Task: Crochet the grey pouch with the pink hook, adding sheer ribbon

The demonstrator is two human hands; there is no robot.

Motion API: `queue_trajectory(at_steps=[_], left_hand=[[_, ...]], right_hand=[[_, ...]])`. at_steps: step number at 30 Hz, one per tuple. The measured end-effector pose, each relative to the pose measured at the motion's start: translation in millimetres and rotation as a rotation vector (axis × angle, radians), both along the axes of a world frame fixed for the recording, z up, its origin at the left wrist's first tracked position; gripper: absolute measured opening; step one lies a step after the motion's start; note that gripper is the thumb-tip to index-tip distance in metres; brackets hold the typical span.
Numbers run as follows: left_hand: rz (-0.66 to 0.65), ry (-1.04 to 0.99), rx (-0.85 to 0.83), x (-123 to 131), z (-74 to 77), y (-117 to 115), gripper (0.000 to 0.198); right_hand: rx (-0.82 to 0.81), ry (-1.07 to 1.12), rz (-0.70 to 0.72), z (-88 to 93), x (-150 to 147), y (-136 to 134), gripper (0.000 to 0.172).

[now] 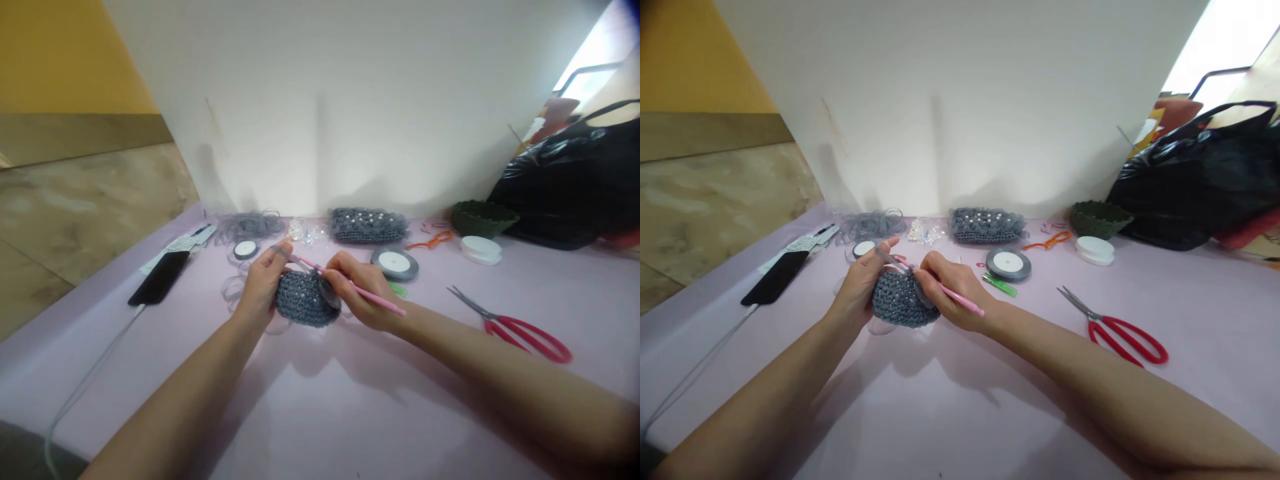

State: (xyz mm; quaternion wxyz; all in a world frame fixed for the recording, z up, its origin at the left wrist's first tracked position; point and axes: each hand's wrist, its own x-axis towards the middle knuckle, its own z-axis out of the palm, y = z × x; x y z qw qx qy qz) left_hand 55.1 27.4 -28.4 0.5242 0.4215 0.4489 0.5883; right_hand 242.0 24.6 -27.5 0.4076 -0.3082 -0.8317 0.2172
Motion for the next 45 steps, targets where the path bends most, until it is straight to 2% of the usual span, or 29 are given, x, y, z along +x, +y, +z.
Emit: queue_trajectory(at_steps=[4, 8, 11, 15, 17, 20, 24, 29, 34, 39, 45], left_hand=[[-0.125, -0.032, 0.011, -6.5, -0.1, -0.4, 0.056], [-0.240, -0.065, -0.103, -9.4, 6.5, -0.9, 0.057], [-0.229, -0.109, -0.213, -9.4, 8.5, 0.5, 0.061], [-0.186, -0.097, -0.258, -11.1, 4.2, 2.6, 0.065], [-0.201, -0.069, -0.236, -13.5, 0.4, 2.5, 0.070], [-0.332, 0.026, -0.120, -19.5, -6.0, 0.6, 0.078], [-0.440, 0.263, 0.002, -28.0, -11.7, -3.6, 0.094], [-0.425, 0.528, -0.018, -31.4, -10.8, -12.0, 0.090], [-0.396, 0.655, 0.033, -30.8, -12.1, -17.6, 0.090], [-0.399, 0.566, -0.008, -25.9, -17.5, -18.2, 0.095], [-0.364, 0.406, -0.023, -21.6, -26.3, -15.9, 0.098]], right_hand=[[-0.037, -0.013, 0.003, -1.1, -1.0, 0.5, 0.022], [-0.052, -0.018, 0.033, -1.6, -1.3, 1.3, 0.021], [-0.081, -0.026, 0.028, -3.1, -1.4, 2.0, 0.022], [-0.086, -0.042, 0.052, -7.0, -2.1, 3.5, 0.022], [-0.080, -0.044, 0.073, -9.2, -2.5, 4.2, 0.022], [-0.076, -0.044, 0.087, -11.6, -3.0, 5.0, 0.022], [-0.067, -0.064, 0.091, -14.0, -3.6, 5.2, 0.021], [-0.064, -0.100, 0.088, -19.6, -5.7, 4.1, 0.021], [-0.041, -0.097, 0.098, -23.2, -8.5, 3.0, 0.020], [-0.073, -0.036, 0.105, -29.1, -11.0, 1.8, 0.022], [-0.192, 0.141, 0.031, -39.3, -15.4, -4.1, 0.025]])
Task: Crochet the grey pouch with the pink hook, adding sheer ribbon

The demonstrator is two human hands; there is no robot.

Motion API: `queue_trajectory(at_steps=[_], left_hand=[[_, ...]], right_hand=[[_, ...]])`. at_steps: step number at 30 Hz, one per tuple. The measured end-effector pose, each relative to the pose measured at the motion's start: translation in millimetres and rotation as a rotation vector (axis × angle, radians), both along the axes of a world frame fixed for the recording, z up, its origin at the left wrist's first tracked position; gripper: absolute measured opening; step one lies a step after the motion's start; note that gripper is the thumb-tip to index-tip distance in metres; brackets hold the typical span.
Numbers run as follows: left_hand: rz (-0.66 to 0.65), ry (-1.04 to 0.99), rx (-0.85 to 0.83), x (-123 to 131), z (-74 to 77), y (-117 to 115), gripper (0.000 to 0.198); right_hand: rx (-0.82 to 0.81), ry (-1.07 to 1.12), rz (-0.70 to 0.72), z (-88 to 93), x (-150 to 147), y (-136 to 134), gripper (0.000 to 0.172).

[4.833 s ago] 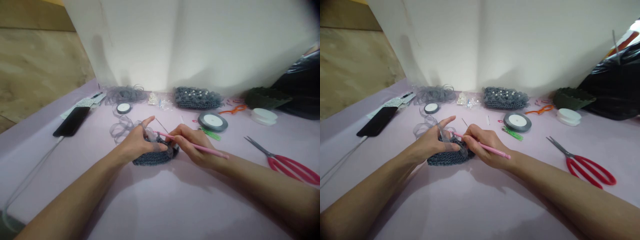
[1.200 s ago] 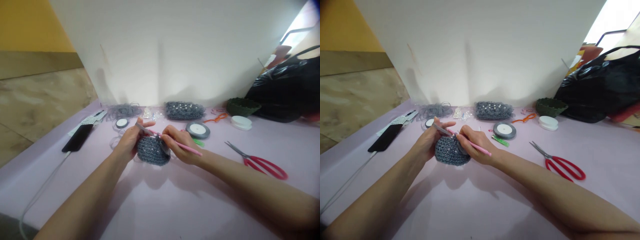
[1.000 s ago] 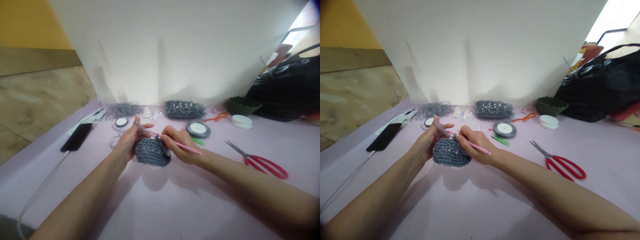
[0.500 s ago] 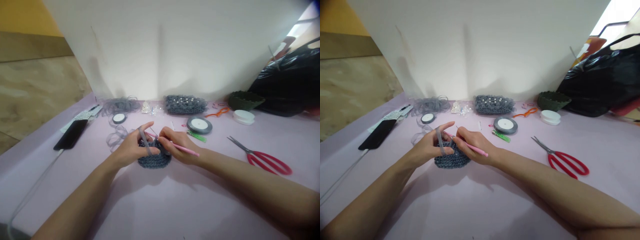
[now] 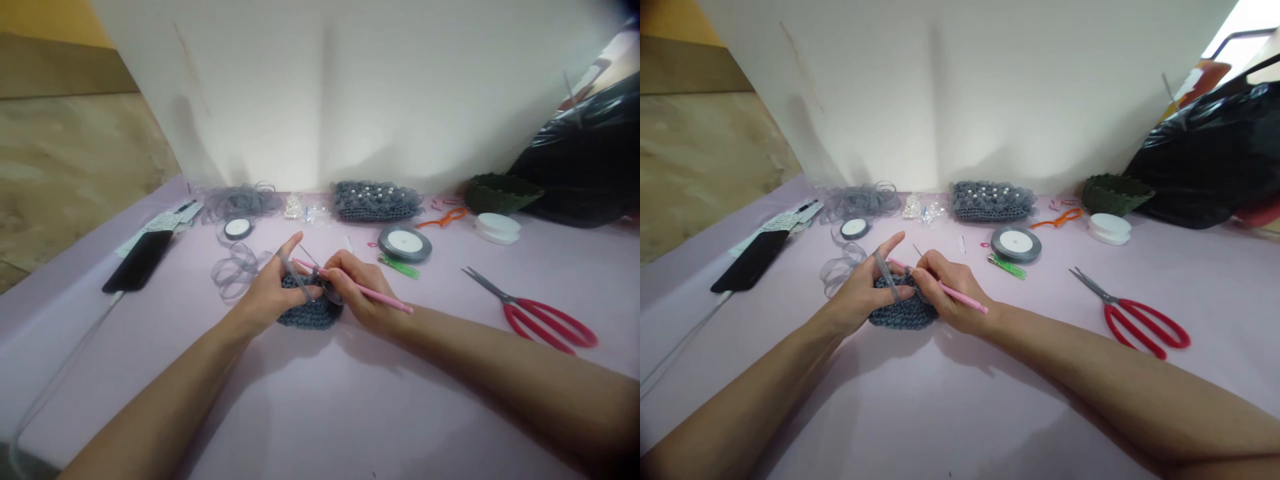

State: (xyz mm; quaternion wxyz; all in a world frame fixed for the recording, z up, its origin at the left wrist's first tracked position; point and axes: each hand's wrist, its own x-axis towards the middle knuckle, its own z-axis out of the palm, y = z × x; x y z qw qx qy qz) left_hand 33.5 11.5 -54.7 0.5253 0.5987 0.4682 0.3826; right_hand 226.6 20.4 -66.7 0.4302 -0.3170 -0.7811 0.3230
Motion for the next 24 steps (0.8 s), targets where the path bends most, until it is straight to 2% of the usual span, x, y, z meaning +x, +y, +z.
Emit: queue_trajectory(at_steps=[6, 14, 16, 19, 21, 24], left_hand=[[-0.078, 0.028, -0.041, -7.6, -0.3, 4.1, 0.101], [-0.110, -0.181, -0.168, -10.4, 0.1, 5.6, 0.101], [-0.115, -0.159, -0.167, -10.6, 1.9, 5.0, 0.101], [-0.152, -0.071, -0.130, -12.3, 5.9, 4.5, 0.104], [-0.174, 0.017, -0.100, -13.6, 7.3, 4.9, 0.107], [-0.147, 0.132, -0.054, -14.4, 5.3, 6.5, 0.109]], right_hand=[[-0.057, 0.031, 0.010, 2.3, -1.4, -3.2, 0.029], [-0.064, 0.093, 0.090, -0.3, -1.1, -3.4, 0.028], [-0.017, 0.091, 0.129, -1.5, 0.5, -0.9, 0.028], [0.137, 0.000, 0.282, 1.9, 4.5, 5.6, 0.030], [0.259, -0.135, 0.375, 8.7, 7.9, 9.5, 0.028], [0.282, -0.306, 0.401, 23.1, 12.2, 10.5, 0.023]])
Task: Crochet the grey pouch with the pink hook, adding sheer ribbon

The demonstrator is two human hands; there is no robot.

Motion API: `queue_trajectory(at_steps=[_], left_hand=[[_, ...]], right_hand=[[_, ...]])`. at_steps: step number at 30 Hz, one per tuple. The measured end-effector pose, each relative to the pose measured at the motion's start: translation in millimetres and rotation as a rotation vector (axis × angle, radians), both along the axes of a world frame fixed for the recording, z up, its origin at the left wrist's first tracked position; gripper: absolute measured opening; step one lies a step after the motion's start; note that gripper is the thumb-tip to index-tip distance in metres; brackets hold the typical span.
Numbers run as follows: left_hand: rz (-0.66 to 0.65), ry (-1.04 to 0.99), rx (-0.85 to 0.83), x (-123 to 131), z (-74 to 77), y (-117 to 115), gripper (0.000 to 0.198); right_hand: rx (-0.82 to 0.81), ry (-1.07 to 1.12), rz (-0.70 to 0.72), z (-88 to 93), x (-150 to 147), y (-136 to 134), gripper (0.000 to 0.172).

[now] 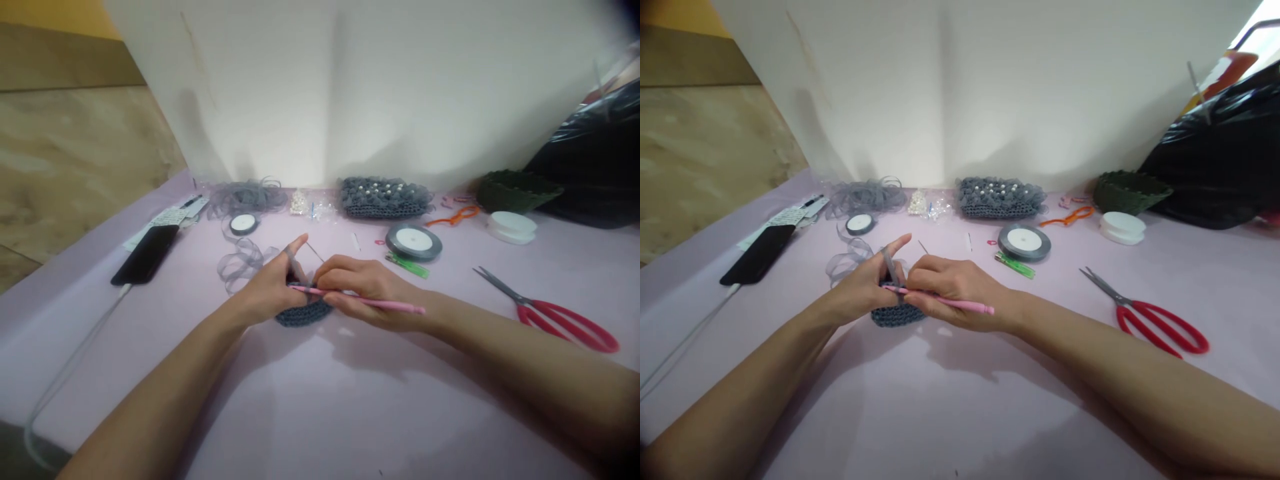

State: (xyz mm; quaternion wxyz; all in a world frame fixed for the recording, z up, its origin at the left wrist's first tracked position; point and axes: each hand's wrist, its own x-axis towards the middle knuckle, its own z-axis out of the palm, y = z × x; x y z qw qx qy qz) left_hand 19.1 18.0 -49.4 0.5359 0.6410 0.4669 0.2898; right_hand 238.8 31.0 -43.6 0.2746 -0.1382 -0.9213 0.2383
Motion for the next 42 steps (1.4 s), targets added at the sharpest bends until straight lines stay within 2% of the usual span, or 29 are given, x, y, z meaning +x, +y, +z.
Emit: queue_trajectory(at_steps=[4, 7, 16, 21, 23, 27, 30, 37, 39, 42], left_hand=[[0.084, 0.071, 0.060, 1.9, -6.7, 1.5, 0.108], [0.125, 0.112, 0.105, 3.9, -10.2, 1.2, 0.104], [0.198, 0.200, 0.175, 9.2, -7.7, -0.1, 0.098], [0.252, 0.220, 0.254, 11.6, -7.5, -2.5, 0.092], [0.251, 0.177, 0.230, 11.6, -7.4, -2.9, 0.091], [0.220, 0.012, 0.084, 12.0, -7.2, -2.3, 0.093], [0.235, -0.026, 0.060, 12.4, -6.8, -2.3, 0.097], [0.159, -0.336, -0.117, 8.8, -4.4, -1.2, 0.103], [0.168, -0.408, -0.179, 8.2, -3.3, -0.3, 0.100], [0.230, -0.459, -0.227, 7.2, -2.0, 1.0, 0.082]], right_hand=[[0.039, -0.143, -0.066, 14.9, 2.4, -5.7, 0.024], [0.093, -0.225, -0.121, 17.2, 1.5, -9.6, 0.028], [0.258, -0.284, -0.247, 0.7, -3.0, -11.0, 0.019], [0.309, -0.326, -0.210, -3.7, -3.4, -11.7, 0.015], [0.265, -0.297, -0.203, -1.2, -3.7, -12.0, 0.017], [0.149, -0.083, -0.256, 5.3, -3.0, -8.9, 0.024], [0.047, 0.023, -0.246, 7.7, -2.4, -5.5, 0.026], [-0.389, 0.087, -0.327, 0.6, -8.4, -9.2, 0.025], [-0.435, 0.112, -0.326, -1.9, -10.0, -10.5, 0.025], [-0.449, 0.127, -0.335, -2.0, -10.3, -10.8, 0.024]])
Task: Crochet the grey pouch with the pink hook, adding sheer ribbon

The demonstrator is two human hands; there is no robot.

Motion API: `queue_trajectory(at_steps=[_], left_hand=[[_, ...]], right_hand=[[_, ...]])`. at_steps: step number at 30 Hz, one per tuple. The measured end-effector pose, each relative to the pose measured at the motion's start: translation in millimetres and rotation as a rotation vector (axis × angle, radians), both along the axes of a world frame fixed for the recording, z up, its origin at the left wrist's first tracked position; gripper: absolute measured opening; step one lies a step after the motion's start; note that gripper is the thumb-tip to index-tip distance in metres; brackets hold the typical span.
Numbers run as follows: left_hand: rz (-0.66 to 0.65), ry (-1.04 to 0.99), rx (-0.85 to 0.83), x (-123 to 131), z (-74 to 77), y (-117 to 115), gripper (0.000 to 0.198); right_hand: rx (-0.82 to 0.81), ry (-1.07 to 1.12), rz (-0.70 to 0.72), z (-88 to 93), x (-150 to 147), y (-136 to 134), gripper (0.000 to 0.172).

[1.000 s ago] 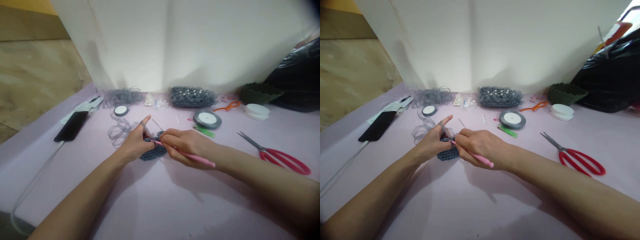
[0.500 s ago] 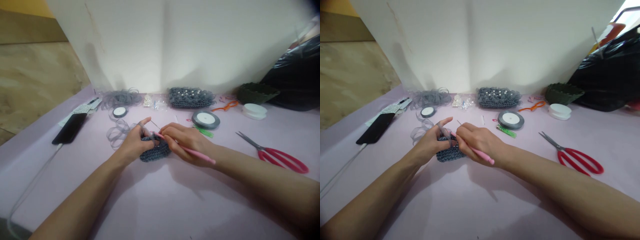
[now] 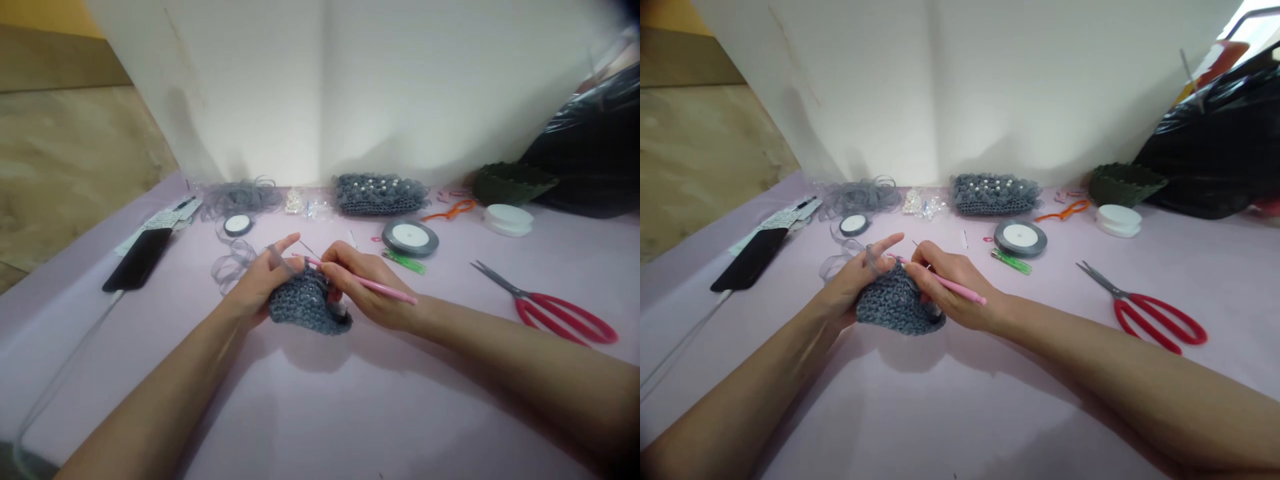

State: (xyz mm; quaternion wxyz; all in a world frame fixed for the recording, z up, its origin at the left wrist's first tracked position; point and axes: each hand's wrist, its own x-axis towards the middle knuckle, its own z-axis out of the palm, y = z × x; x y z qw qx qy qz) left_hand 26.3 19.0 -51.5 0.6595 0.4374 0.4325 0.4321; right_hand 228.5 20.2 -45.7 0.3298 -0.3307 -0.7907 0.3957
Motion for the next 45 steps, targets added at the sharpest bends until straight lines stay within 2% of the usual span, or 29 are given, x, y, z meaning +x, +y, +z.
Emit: queue_trajectory(at_steps=[2, 5, 8, 15, 20, 22, 25, 28, 32, 36, 40, 45], left_hand=[[0.042, -0.019, -0.019, -0.5, 0.2, 0.6, 0.072], [0.050, -0.051, -0.033, -0.7, -0.7, 0.9, 0.068], [0.024, -0.056, -0.026, -0.7, -2.1, 0.8, 0.069], [-0.055, -0.028, 0.028, -2.9, -0.8, 0.4, 0.084], [-0.126, 0.109, 0.086, -3.3, 1.1, -2.5, 0.097], [-0.120, 0.219, 0.127, -3.5, 1.9, -3.6, 0.098], [-0.118, 0.318, 0.184, -4.4, 3.8, -4.5, 0.097], [-0.167, 0.250, 0.153, -5.3, 6.4, -4.7, 0.099], [-0.219, 0.146, 0.101, -6.5, 9.3, -5.1, 0.102], [-0.230, 0.163, 0.086, -7.9, 9.4, -4.5, 0.104], [-0.220, 0.356, 0.153, -9.2, 4.8, -1.8, 0.103], [-0.213, 0.461, 0.219, -9.3, -1.8, -0.3, 0.102]], right_hand=[[0.024, 0.001, 0.004, 1.2, 0.6, 0.3, 0.023], [0.083, -0.007, 0.008, 2.2, 1.5, 0.3, 0.023], [0.099, -0.018, 0.003, 1.6, 1.5, -0.2, 0.022], [0.004, 0.018, -0.011, -0.8, -0.2, -0.7, 0.023], [-0.207, 0.177, -0.029, -7.5, -5.8, -4.9, 0.026], [-0.222, 0.251, -0.041, -10.0, -7.5, -7.1, 0.026], [-0.153, 0.323, -0.059, -13.6, -8.1, -9.0, 0.026], [-0.116, 0.362, -0.071, -18.0, -8.3, -9.6, 0.029], [-0.173, 0.412, -0.045, -22.2, -9.5, -10.3, 0.033], [-0.065, 0.325, 0.071, -17.7, -6.0, -6.2, 0.032], [0.067, 0.066, 0.226, -4.5, 1.4, 2.7, 0.031], [0.154, -0.173, 0.257, 9.9, 7.6, 5.3, 0.027]])
